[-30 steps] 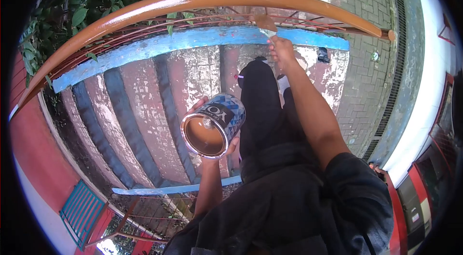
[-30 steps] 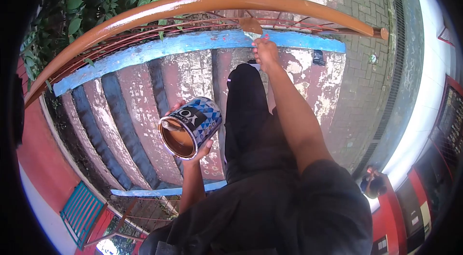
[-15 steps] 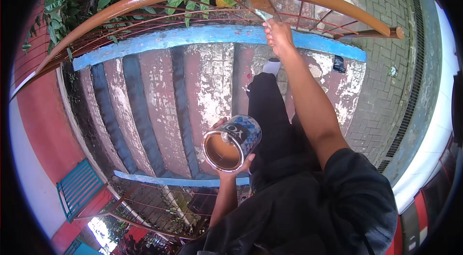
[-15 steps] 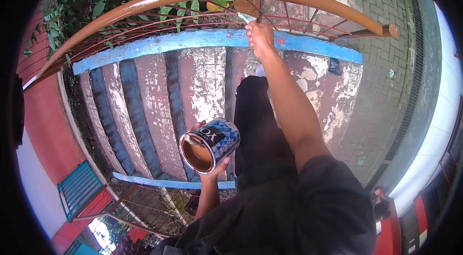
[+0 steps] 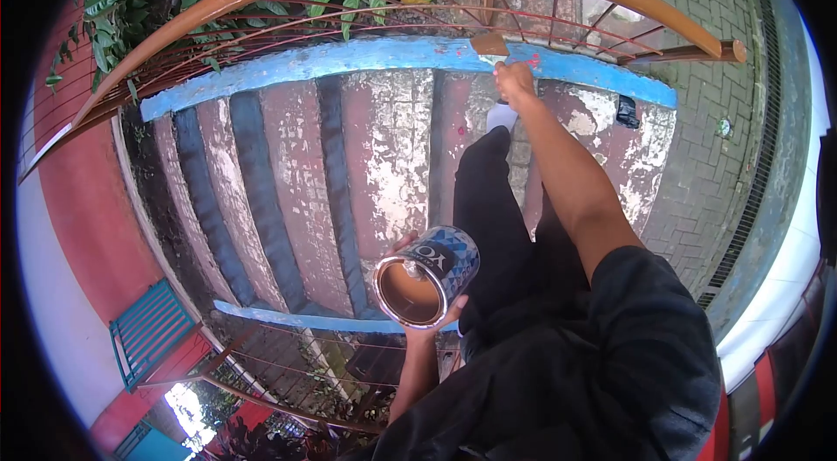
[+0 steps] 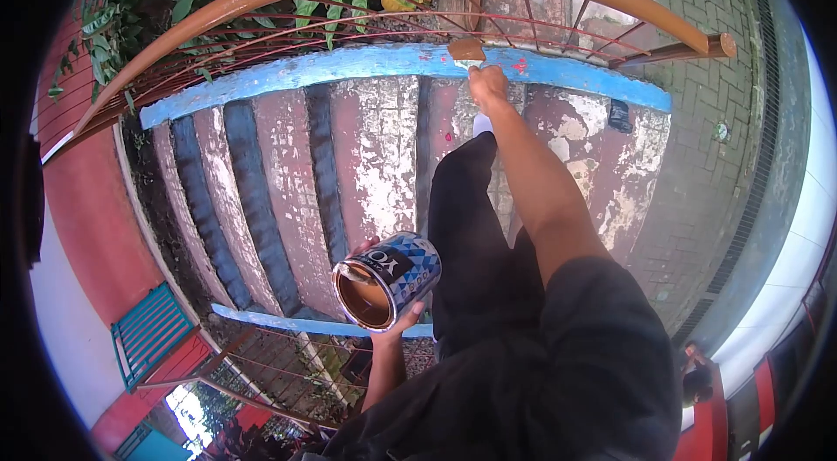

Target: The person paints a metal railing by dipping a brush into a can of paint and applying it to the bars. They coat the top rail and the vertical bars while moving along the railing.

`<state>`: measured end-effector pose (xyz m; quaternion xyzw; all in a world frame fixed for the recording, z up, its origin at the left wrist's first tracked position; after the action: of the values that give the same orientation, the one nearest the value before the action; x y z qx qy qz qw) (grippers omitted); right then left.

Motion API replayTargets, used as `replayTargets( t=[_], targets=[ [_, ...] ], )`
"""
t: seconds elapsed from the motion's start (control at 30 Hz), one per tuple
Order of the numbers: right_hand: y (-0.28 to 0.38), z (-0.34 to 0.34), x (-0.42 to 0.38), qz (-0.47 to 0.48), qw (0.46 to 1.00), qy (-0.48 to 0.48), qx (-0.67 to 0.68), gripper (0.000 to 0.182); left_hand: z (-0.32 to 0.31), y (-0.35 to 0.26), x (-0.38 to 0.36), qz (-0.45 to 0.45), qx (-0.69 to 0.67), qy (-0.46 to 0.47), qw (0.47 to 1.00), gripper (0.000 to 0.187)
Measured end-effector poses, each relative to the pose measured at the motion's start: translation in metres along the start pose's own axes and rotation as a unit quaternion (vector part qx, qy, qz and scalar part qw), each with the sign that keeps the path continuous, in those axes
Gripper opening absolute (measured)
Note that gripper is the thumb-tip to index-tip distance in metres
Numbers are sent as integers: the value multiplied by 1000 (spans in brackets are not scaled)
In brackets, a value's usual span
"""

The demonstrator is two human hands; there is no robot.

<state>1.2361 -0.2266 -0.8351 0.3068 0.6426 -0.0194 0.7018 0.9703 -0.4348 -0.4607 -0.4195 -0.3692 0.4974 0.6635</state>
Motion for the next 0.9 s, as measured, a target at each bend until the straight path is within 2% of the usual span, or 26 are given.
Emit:
replayTargets(
  t=[0.07,0.13,0.2,0.3,0.4,0.53,0.63,0.73,0.77,0.9],
  targets=[
    [4,2,-5,-7,989,45,142,25,-2,-5,0,-25,-39,-31,998,129],
    [21,6,-11,-16,984,71,163,23,1,-4,-6,-19,-35,-39,998,128],
    [42,12,-19,-22,960,114,254,21,1,-4,-4,-19,-37,-36,999,128],
    [60,23,-37,27,967,88,237,17,3,5,-9,-36,-24,-29,999,129],
    [46,21,-61,47,978,43,199,19,5,9,-8,-37,-17,-28,999,130],
    [27,3,-50,78,978,14,192,22,7,2,-4,-37,16,-14,999,131],
    [44,-7,-39,207,972,-69,84,29,11,9,-14,-28,-6,-43,999,132],
    [45,-15,-32,228,968,-72,81,28,14,12,-19,-15,-3,-47,999,132],
    [34,-15,-23,228,968,-71,80,28,15,11,-21,-14,-3,-48,999,132],
    [9,-6,-10,119,987,-30,104,25,13,10,-20,-25,-18,-59,998,130]
  ],
)
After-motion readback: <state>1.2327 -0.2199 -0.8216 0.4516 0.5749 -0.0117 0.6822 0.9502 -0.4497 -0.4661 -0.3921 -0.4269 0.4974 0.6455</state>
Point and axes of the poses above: each hand's wrist, its own x-axis towards the middle knuckle, its own z-axis out of the back of the hand, y = z × x, the point moved 7 cm from there along x, towards the middle knuckle, and after that the axes turned 12 degrees about -z, right-handed, at the moved point
